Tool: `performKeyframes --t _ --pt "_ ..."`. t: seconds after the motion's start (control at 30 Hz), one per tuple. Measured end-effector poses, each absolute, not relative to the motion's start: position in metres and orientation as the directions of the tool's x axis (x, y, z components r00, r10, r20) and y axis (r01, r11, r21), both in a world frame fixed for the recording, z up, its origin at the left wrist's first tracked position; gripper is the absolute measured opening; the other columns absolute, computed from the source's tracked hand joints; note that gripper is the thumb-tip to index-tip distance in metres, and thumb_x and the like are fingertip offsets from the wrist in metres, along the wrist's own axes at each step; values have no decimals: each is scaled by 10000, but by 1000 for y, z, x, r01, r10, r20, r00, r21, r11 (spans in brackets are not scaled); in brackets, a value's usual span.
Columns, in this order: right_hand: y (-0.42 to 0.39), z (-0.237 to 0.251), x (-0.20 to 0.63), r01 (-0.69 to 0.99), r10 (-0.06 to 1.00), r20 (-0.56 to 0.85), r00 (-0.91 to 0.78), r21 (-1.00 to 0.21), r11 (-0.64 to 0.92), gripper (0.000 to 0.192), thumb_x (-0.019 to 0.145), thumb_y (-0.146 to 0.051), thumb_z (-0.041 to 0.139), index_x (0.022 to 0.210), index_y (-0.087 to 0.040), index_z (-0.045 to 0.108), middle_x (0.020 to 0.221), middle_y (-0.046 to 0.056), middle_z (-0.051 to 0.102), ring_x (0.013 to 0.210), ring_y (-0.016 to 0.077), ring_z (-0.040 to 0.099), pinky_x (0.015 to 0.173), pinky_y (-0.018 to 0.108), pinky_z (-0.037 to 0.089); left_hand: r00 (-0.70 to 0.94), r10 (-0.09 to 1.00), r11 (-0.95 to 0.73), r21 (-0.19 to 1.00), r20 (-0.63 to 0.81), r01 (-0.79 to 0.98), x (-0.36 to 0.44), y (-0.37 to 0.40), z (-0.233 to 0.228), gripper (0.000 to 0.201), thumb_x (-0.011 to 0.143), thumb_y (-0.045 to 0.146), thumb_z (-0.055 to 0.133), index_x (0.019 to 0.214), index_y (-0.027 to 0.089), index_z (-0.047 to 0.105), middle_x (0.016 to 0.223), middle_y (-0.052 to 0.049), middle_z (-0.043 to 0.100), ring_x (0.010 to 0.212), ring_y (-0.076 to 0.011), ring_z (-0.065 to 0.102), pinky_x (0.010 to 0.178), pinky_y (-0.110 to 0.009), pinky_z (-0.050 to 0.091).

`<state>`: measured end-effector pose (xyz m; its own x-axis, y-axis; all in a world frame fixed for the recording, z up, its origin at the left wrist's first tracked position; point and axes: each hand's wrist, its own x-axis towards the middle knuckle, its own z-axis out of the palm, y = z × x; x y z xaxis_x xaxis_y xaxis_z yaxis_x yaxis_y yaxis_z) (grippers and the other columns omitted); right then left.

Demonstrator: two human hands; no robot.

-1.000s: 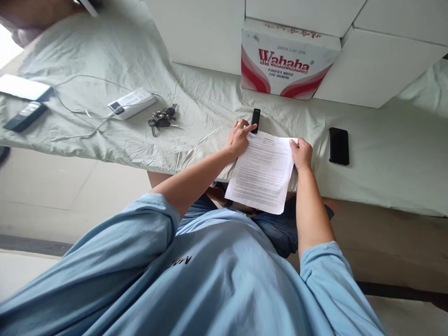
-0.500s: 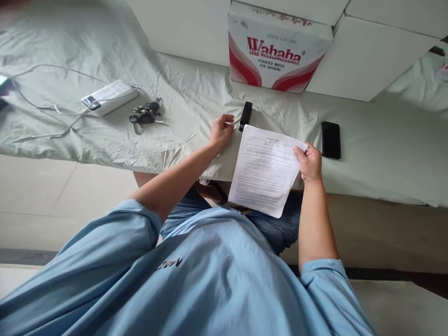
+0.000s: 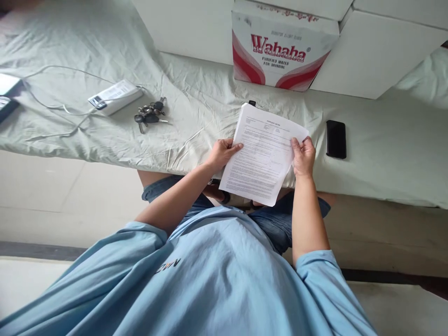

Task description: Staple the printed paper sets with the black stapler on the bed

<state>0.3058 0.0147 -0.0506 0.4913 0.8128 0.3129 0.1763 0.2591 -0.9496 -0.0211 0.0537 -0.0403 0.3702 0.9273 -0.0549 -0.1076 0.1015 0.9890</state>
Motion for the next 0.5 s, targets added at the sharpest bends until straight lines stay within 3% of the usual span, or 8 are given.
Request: performKeyframes --t 0.17,0.33,0.5 --pt "-7 -64 297 142 857 237 457 -971 193 611 725 -715 1079 1043 -262 820 1010 25 871 1069 276 850 1042 451 714 302 953 75 986 -28 -146 -19 50 -41 738 744 778 1063 1161 206 857 1196 -130 910 1116 -344 855 1004 -511 710" --pt "-3 -63 296 61 883 157 443 -988 145 628 623 -704 1124 1003 -275 866 981 17 916 1093 304 882 1137 513 710 338 941 58 976 16 -209 -25 54 -46 708 829 783 1016 1236 236 824 1252 -119 893 1208 -354 853 1069 -531 713" --pt "-2 -61 294 27 869 173 464 -983 181 604 655 -718 1101 984 -275 856 1010 29 919 1067 291 878 1074 468 717 440 898 169 920 3 -352 -31 62 -53 704 862 797 981 1279 248 838 1259 -115 906 1302 -384 854 1113 -552 718"
